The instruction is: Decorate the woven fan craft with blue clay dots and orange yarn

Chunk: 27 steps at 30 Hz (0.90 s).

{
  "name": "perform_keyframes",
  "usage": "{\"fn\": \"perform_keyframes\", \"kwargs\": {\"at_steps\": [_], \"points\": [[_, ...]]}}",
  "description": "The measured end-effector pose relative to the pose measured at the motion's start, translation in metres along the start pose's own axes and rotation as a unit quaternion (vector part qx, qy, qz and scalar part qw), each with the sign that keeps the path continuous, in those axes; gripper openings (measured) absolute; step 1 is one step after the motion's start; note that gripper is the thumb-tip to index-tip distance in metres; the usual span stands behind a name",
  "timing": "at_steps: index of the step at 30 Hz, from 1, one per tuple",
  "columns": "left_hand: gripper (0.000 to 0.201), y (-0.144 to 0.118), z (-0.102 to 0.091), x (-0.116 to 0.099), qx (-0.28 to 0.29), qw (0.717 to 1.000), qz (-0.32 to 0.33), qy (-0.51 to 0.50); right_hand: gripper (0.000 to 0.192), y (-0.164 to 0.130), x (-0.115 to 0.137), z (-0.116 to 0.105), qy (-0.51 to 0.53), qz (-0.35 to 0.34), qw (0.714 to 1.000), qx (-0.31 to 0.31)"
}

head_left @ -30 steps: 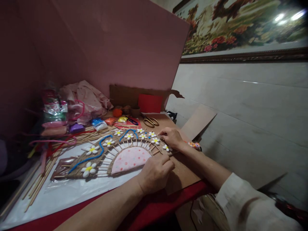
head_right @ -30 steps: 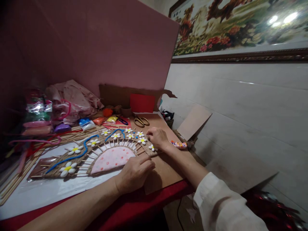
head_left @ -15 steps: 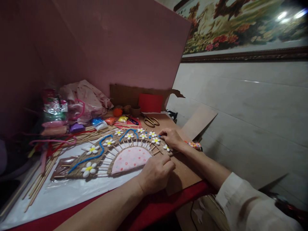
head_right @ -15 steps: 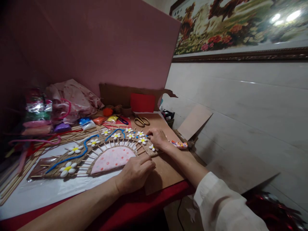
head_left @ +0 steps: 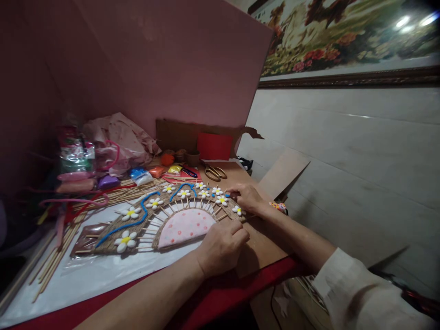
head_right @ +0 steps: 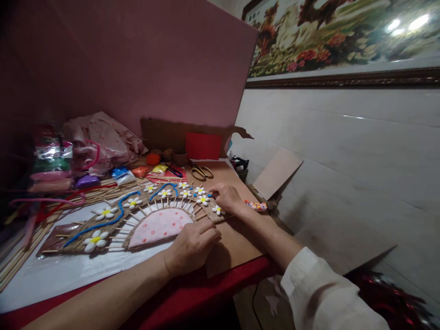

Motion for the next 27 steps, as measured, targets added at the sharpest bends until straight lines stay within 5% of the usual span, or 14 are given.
{"fn": "perform_keyframes", "kwargs": {"at_steps": [10,19,27], "points": [[0.019,0.000,0.000,0.000,0.005,1.000,0.003,-0.003,0.037,-0.006,0.004,-0.005,-0.013,-0.023,1.000,-0.015],[0.018,-0.001,0.001,0.001,0.011,1.000,-0.008,0.001,0.026,0.004,-0.004,0.000,0.090,0.041,0.994,-0.050],[0.018,-0.001,0.001,0.001,0.022,1.000,-0.007,0.006,0.024,0.007,-0.002,0.010,0.111,0.012,0.994,-0.012]]}}
Point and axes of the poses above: each hand's wrist, its own y-axis towards the middle knuckle, its own z-axis out of the palm, x = y × z, the point moved 4 cm from there along y, towards the middle knuckle, and after that the axes turned 15 degrees about -y, right-handed, at the moved point
